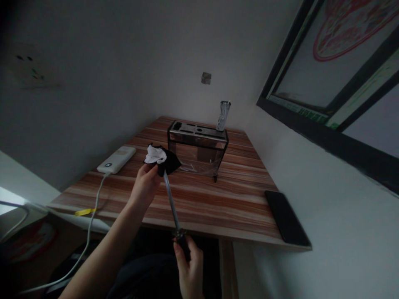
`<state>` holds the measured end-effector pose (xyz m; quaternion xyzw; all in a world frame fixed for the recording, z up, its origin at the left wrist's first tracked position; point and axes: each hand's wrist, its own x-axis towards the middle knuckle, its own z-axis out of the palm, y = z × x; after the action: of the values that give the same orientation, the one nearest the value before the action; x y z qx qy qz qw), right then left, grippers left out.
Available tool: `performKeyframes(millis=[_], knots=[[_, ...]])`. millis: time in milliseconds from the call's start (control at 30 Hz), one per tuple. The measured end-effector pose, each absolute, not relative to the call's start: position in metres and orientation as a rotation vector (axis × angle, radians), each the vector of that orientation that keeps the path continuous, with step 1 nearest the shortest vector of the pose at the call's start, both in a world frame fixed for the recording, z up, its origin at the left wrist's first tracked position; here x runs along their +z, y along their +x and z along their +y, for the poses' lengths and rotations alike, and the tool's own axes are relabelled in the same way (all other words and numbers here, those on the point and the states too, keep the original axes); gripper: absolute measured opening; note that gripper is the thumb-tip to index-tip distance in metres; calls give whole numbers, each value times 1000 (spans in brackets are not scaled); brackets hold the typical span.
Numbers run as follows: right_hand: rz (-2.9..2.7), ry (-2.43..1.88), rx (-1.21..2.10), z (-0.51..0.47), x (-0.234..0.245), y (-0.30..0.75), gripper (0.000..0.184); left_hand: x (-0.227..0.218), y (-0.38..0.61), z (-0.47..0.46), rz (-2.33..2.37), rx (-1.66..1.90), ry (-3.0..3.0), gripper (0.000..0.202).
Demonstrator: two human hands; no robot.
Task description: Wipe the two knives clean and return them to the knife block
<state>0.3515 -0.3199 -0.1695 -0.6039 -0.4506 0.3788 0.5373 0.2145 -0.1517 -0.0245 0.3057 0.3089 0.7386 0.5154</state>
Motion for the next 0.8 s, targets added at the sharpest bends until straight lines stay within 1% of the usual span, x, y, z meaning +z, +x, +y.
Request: performKeyframes(millis=[200,433,600,800], knots=[[-989,-1455,904,-322,-175,353,57,-41,228,-161,812,1668,820,33],[-947,-1432,1044,-315,-156,355,58,-68,252,-198,952,1370,964,36],[-955,-1458,963,-312,-145,359,59,-85,252,-219,912,1088,1186,35],[-1039,-1486,802,-310,-136,366,48,-80,251,-236,795,1033,1225,36]])
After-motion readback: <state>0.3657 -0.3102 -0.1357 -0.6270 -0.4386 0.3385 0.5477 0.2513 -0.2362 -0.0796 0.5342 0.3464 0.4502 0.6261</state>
